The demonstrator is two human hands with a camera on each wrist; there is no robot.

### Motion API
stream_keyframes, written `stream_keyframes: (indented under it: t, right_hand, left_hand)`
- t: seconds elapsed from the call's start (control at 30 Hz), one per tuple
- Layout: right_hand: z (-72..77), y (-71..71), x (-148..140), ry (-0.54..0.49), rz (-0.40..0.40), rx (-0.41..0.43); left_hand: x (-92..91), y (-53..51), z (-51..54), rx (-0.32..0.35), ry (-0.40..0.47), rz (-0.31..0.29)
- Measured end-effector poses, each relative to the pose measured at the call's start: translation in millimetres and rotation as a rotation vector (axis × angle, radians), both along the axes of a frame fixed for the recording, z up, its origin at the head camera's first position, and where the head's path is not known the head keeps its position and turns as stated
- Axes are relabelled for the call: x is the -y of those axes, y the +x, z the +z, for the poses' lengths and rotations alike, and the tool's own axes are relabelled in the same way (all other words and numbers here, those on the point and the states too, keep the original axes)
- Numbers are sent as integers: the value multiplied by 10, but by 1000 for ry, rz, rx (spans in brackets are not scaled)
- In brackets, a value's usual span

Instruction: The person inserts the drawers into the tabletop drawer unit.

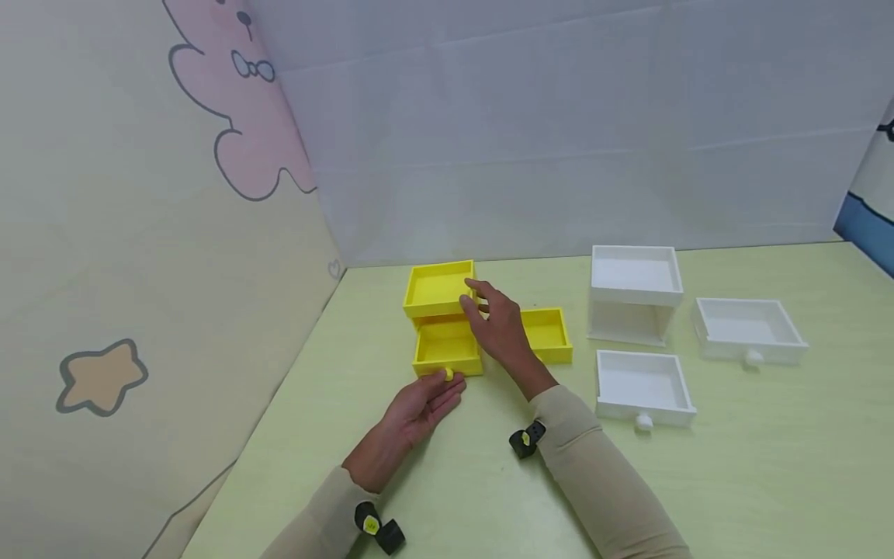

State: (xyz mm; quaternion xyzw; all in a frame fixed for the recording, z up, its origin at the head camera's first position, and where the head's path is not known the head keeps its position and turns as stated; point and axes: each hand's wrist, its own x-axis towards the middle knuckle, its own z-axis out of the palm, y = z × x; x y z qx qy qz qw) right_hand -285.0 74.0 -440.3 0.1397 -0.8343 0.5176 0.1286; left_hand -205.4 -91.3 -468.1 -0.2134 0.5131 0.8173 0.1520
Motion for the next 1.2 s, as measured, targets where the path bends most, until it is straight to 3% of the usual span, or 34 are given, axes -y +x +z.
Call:
stream_keyframes:
  t: [0.23,1.2]
  right_hand:
    - [-26,32,16,8,0,0]
    - [16,9,-13,8,1,5]
  left_hand:
    - [19,24,-29,-1,3,-8]
    - [-7,-78,-18,-40,-31,-25]
